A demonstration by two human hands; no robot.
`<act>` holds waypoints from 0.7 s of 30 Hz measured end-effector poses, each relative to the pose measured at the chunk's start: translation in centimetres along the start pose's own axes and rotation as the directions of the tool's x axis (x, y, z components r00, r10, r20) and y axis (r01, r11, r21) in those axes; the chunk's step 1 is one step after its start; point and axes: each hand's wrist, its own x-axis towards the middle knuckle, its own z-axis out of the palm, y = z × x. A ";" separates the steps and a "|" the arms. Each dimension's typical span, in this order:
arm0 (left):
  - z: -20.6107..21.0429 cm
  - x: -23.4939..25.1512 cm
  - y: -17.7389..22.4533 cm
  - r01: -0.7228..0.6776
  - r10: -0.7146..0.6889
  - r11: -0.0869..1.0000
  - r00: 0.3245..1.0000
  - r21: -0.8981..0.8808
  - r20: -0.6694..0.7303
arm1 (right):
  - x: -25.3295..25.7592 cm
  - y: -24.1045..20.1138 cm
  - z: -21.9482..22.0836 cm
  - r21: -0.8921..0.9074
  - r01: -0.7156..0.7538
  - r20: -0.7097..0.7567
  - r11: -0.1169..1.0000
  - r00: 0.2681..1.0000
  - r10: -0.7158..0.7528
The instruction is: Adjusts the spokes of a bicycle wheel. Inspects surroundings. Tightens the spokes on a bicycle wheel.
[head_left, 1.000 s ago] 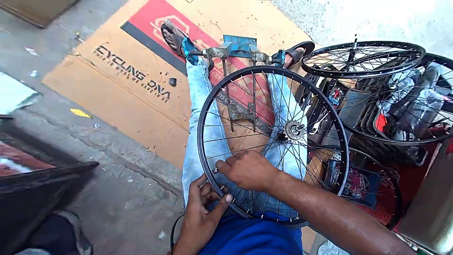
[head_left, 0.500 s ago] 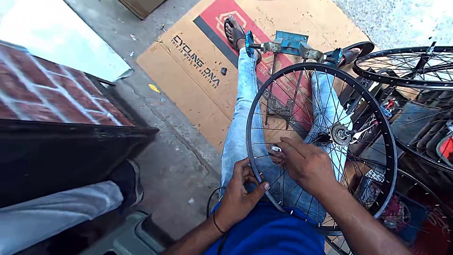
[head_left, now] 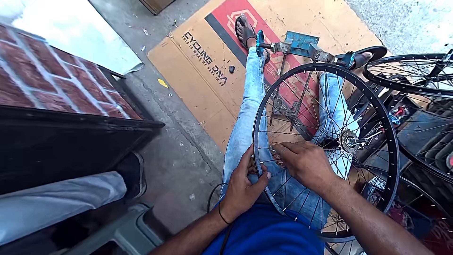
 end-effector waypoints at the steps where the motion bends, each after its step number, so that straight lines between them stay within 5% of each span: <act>1: -0.1 0.0 -0.1 -0.006 0.006 1.000 1.000 0.005 0.006 | 0.3 -0.4 0.5 0.051 -0.024 -0.025 0.998 0.999 0.026; 7: -0.5 -0.4 -0.9 -0.007 0.008 0.999 1.000 -0.048 0.021 | 1.9 -1.9 2.0 0.313 -0.168 -0.024 0.935 0.983 0.184; 13: 0.1 -1.1 -1.0 -0.051 0.053 0.996 0.998 -0.077 0.017 | 1.5 -1.0 0.1 0.440 -0.162 0.136 0.883 0.984 0.113; 21: -0.5 -1.4 -0.3 -0.050 0.058 0.995 0.993 -0.083 0.098 | -0.1 -2.8 3.8 0.166 -0.013 -0.136 0.986 0.990 0.036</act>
